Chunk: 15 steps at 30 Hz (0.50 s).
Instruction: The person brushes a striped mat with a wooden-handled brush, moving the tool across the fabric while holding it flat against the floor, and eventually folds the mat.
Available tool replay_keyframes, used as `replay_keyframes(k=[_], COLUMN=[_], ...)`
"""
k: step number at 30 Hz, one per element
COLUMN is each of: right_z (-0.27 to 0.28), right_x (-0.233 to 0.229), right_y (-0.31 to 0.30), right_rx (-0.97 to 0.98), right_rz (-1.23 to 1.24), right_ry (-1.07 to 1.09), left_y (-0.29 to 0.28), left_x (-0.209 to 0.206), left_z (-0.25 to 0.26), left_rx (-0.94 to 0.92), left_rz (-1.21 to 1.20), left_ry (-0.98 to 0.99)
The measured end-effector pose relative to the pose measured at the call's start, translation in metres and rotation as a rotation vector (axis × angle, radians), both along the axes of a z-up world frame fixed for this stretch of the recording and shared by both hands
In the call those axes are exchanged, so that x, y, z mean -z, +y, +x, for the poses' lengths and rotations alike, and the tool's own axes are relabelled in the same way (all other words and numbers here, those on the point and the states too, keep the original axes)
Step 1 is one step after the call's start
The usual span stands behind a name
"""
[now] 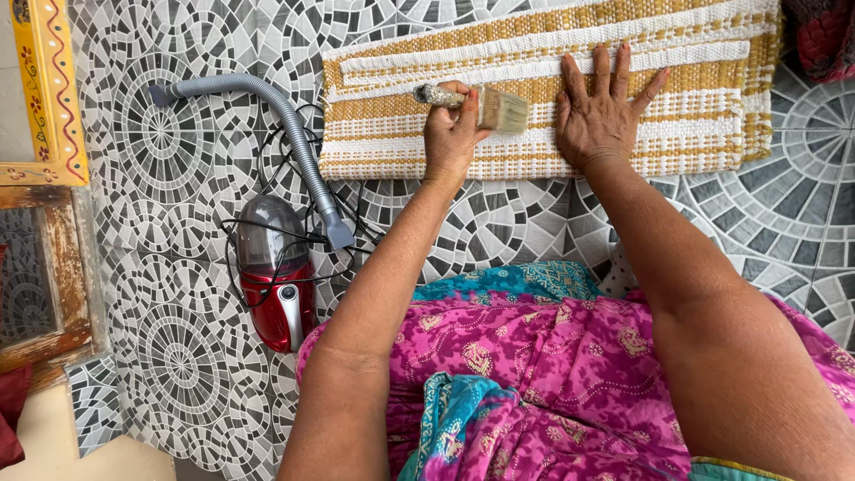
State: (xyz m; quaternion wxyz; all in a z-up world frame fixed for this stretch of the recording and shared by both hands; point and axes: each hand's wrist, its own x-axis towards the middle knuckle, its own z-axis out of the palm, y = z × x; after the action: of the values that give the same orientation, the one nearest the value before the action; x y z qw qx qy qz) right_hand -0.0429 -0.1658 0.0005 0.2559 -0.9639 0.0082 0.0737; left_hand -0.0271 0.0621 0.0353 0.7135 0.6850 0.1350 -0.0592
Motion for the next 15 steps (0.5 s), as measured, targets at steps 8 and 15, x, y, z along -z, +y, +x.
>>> replay_keyframes(k=[8,15], right_z=[0.0,0.0], right_x=[0.006,0.001], right_y=[0.0,-0.001], right_rx=[0.005,0.011], right_rz=[0.044,0.055], right_ry=[-0.034,-0.024], left_y=[0.071,-0.002], left_x=[-0.04,-0.013], left_z=[0.008,-0.027], left_rx=[-0.12,0.066], left_rz=[0.166,-0.037], left_ry=[-0.047,0.069])
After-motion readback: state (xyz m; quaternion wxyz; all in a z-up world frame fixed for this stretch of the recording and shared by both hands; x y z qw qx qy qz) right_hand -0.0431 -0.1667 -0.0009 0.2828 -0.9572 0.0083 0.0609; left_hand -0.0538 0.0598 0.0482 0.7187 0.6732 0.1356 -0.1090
